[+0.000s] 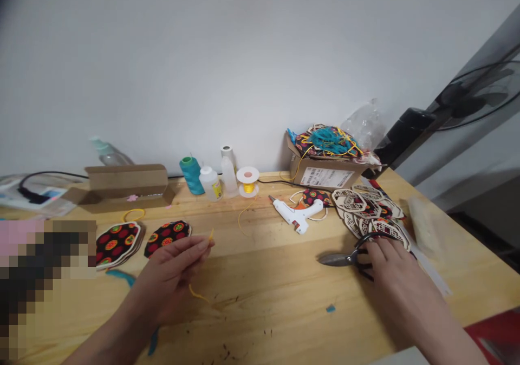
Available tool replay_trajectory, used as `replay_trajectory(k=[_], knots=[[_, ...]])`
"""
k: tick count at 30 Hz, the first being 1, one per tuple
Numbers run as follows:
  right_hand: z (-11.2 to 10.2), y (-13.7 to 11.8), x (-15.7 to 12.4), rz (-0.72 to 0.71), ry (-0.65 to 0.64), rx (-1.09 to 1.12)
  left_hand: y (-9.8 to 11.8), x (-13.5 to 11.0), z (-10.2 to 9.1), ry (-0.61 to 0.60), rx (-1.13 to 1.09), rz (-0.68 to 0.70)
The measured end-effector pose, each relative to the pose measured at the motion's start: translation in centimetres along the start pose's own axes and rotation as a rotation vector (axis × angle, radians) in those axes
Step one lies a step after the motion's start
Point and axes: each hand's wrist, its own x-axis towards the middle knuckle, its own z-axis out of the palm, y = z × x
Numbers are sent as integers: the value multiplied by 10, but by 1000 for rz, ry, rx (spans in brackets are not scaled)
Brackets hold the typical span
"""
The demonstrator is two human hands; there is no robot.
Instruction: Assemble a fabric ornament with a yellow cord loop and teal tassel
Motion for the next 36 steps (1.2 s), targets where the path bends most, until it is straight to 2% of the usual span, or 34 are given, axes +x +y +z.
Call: replay_trajectory(k=[2,4,9,12,19,25,30,36], knots=[[-6,-9,1,26,-24,97,0,0,0,-9,5,8],[-11,-28,5,65,-34,270,0,-1,1,-24,7,2],[-25,-102,24,75,-364,897,3,-1,2,-55,0,20],[-31,-130,33,-3,-475,1147,3,-1,1,-69,18,44],[-22,-153,38,-102,-630,1221,1,-6,3,-126,70,47],[-18,-170,37,-106,-702,1339,-1,-5,1,-169,85,52],[-17,-172,38,-124,-721,1408,-2,-5,1,-207,104,35],[-21,-167,41,-114,-746,1377,-1,-6,-1,-239,127,45]])
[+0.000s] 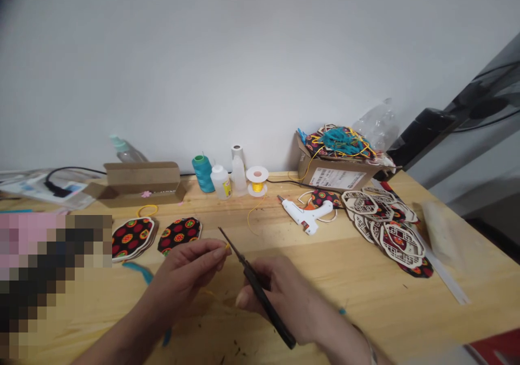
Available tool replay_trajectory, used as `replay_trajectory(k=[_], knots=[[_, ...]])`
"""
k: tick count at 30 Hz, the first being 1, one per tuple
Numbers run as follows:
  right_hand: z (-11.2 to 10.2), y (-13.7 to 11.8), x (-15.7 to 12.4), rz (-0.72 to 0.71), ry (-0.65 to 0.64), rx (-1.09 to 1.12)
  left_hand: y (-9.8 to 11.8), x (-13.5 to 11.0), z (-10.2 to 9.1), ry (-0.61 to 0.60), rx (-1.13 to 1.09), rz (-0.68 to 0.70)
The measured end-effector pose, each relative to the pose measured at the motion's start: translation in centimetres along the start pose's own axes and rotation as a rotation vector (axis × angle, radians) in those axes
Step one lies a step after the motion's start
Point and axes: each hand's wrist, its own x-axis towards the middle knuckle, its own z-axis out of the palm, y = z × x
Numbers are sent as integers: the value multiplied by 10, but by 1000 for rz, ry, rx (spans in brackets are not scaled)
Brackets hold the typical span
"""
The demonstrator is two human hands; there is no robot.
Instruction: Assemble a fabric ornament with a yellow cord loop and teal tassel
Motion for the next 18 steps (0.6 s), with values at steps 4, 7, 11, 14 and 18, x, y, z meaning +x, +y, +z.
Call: replay_trajectory(k=[4,7,11,14,18], knots=[[-2,-2,-1,26,-35,47,-1,0,-1,0,5,-8],[-2,-3,-1,32,-51,77,-2,0,-1,1,18,-10],[-1,-2,0,51,-55,116,-1,1,0,0,19,-17],[0,0,0,66,-49,127,-2,1,-1,5,12,-19],[0,2,1,86,-38,144,-4,1,-2,5,5,-13]])
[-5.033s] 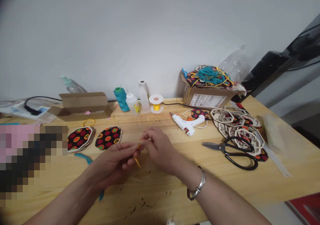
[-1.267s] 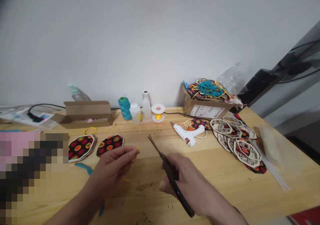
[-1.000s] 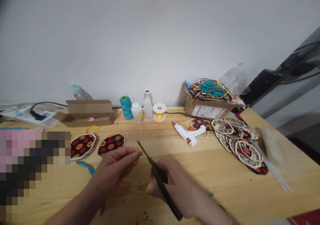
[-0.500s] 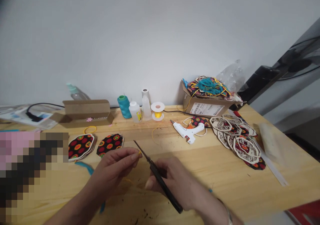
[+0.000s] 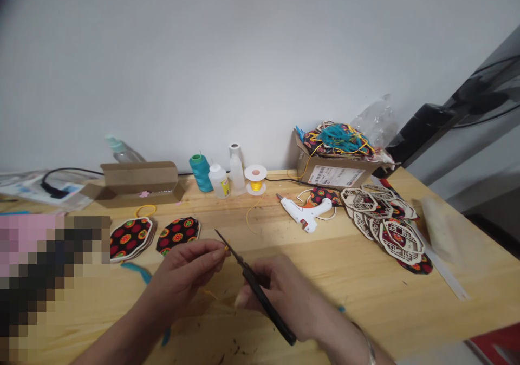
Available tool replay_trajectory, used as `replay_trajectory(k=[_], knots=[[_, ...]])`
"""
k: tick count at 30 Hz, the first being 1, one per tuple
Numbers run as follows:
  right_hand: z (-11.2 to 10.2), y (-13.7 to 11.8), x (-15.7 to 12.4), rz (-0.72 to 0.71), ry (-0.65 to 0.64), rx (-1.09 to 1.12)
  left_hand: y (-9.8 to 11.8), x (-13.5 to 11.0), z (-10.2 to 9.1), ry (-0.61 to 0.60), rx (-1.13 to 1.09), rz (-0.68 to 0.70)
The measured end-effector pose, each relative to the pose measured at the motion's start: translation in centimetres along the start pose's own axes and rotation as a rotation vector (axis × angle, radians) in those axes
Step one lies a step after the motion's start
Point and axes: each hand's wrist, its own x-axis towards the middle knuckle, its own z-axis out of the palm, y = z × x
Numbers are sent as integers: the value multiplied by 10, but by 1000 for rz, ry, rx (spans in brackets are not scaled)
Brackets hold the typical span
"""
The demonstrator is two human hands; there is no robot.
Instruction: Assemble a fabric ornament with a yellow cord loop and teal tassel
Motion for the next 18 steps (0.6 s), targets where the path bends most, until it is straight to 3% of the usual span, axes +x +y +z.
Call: replay_trajectory(k=[7,11,13,15,18], knots=[[1,8,2,1,25,1,-1,0,0,16,4,0],[1,15,1,-30,117,-25,0,1,1,33,13,0],[-6,19,-6,-70,274,-117,0,2,1,49,10,-8],[-20,24,-20,-80,542,-322,0,3,1,79,-1,-17],[-53,33,-50,121,908,-805,0,3,2,132,-21,-15]])
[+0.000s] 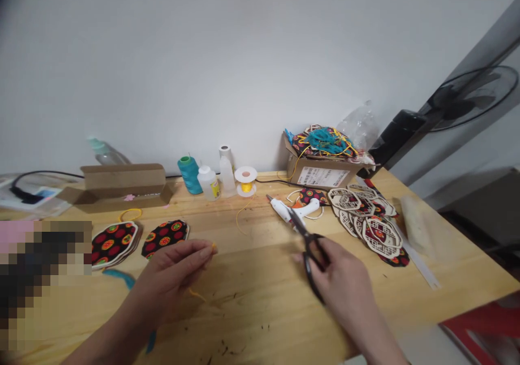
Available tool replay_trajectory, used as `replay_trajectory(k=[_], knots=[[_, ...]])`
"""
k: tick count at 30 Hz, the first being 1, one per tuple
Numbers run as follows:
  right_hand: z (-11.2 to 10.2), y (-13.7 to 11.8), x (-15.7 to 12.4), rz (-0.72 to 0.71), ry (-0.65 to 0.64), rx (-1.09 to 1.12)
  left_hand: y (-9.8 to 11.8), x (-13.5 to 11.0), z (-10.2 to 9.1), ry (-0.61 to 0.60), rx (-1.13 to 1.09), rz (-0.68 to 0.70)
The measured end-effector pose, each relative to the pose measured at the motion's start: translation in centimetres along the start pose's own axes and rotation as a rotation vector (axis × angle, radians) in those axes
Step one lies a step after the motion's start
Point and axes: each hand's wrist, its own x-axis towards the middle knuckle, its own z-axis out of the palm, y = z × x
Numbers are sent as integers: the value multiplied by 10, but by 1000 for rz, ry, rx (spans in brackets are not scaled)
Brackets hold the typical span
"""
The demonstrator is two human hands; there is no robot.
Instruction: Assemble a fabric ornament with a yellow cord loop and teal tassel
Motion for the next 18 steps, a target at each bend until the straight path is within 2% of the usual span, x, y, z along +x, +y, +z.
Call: replay_trajectory(k=[1,4,7,9,11,14,16,18], knots=[[-9,14,1,59,44,-171,1,0,1,13,-6,2],[-29,55,2,188,25,-519,3,-3,3,42,-16,-14],[-36,84,0,189,7,-619,5,-4,5,67,-26,-31],[-36,91,1,139,26,-667,5,-4,5,74,-25,-33],[-36,89,5,31,120,-760,4,-2,4,70,-13,-31],[-34,67,21,-197,280,-834,2,0,2,57,0,-16],[-31,44,37,-415,230,-786,1,1,1,56,7,-9],[-25,21,55,-529,171,-780,3,1,2,61,1,0]])
